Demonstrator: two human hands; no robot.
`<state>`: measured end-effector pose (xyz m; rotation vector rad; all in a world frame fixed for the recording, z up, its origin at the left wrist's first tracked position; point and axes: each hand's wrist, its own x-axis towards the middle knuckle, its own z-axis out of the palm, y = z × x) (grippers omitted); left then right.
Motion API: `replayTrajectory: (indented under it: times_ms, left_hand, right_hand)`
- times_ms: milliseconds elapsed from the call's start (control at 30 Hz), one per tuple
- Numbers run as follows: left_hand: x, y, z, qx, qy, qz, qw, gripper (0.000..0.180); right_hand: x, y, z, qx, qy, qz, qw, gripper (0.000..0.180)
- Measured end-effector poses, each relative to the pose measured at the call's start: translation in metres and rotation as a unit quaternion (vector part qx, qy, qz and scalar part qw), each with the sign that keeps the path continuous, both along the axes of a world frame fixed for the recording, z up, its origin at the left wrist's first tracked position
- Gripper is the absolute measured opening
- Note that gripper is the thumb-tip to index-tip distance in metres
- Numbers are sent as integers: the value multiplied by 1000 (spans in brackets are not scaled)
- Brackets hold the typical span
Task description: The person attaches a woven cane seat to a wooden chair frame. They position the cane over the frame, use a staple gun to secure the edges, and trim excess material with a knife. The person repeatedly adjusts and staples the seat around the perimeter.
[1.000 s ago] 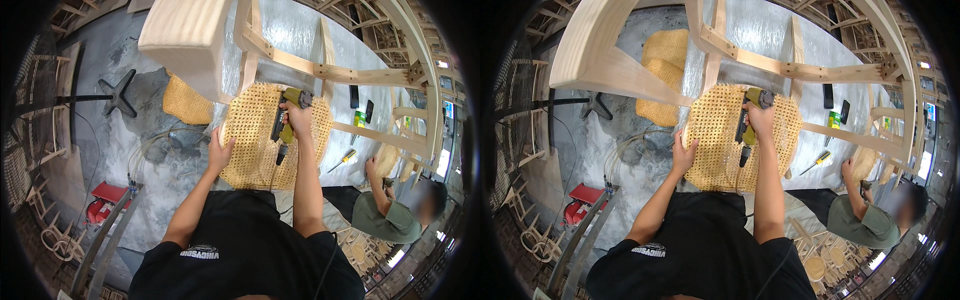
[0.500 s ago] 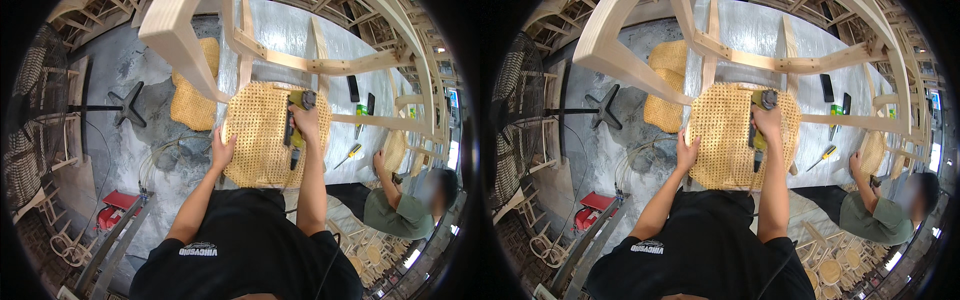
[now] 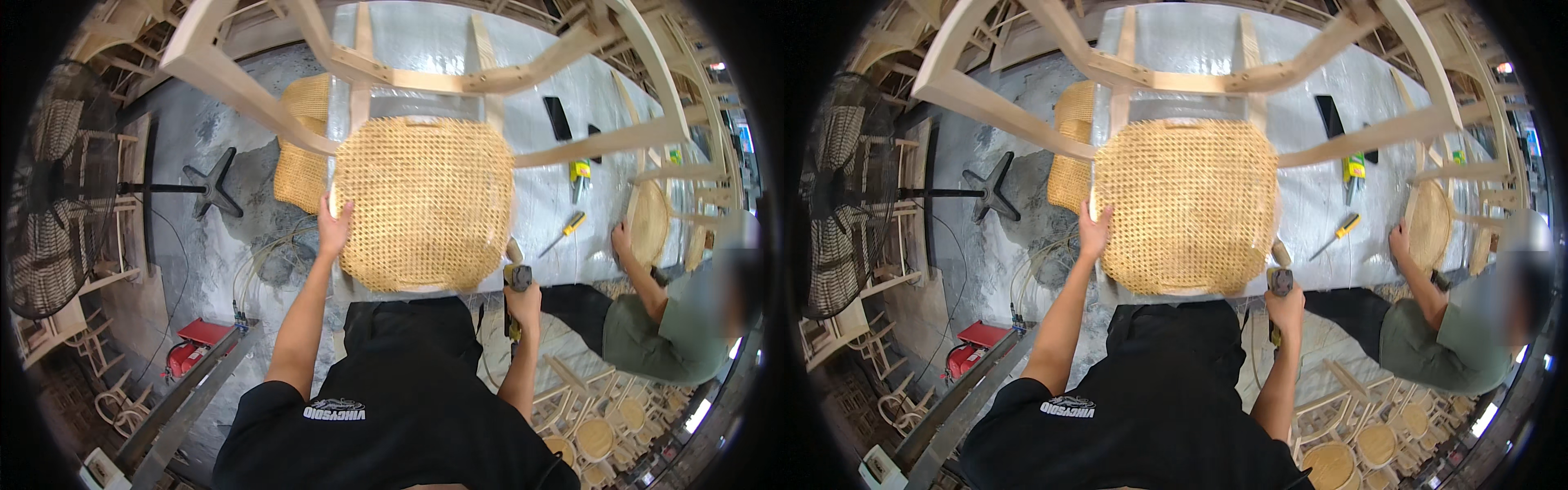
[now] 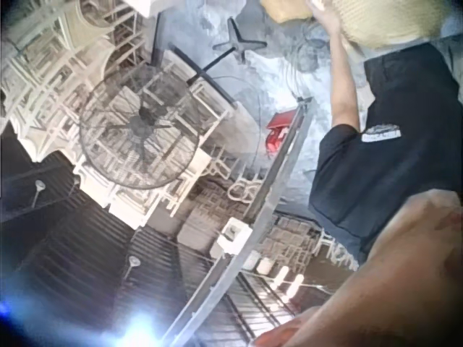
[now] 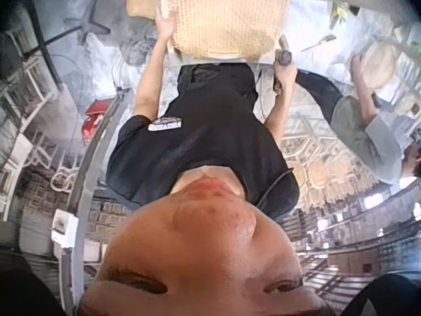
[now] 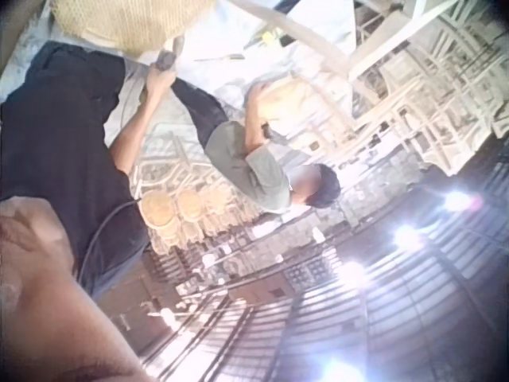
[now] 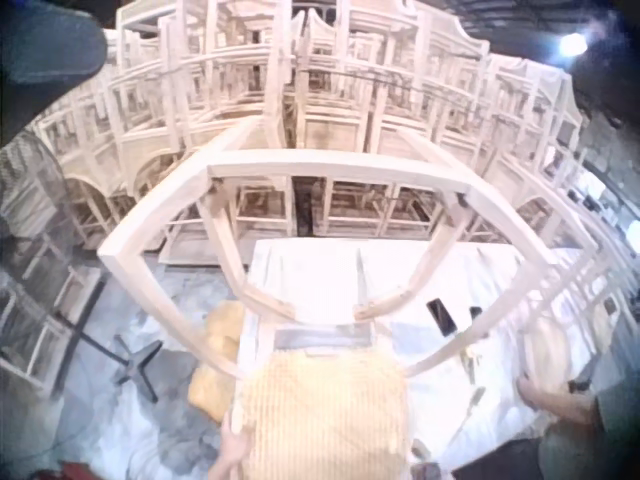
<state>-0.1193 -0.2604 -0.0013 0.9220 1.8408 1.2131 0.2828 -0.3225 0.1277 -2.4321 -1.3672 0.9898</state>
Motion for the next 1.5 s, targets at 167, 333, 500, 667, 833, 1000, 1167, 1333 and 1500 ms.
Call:
replayTrajectory:
  times_ms: [167, 333, 500, 667, 833, 1000, 1167, 1333, 1500]
  left_hand:
    - [-9, -10, 11, -52, 211, -42, 975, 59]
    - [59, 9, 39, -20, 463, -47, 885, 58]
    - [205, 47, 66, 20, 358, -272, 893, 79]
    - [254, 59, 47, 13, 363, -395, 844, 81]
    - [270, 48, 25, -13, 393, -406, 825, 75]
    - [273, 50, 22, -15, 379, -420, 825, 70]
    - [273, 51, 24, 8, 377, -399, 836, 70]
    - [265, 55, 22, 34, 367, -377, 850, 71]
    - [261, 53, 17, 25, 356, -370, 858, 72]
  right_hand:
    - [40, 33, -41, 160, -74, 48, 983, 72]
    - [97, 112, -95, 291, -71, 114, 947, 81]
    - [111, 154, -137, 282, -117, 184, 934, 76]
    - [99, 148, -144, 228, -138, 202, 943, 74]
    - [90, 126, -121, 279, -137, 238, 920, 50]
    - [87, 94, -119, 208, -30, 299, 931, 39]
    - [85, 75, -125, 112, -5, 297, 948, 43]
    - [106, 58, -104, 85, 68, 244, 964, 44]
    - [125, 47, -52, 148, 115, 159, 969, 40]
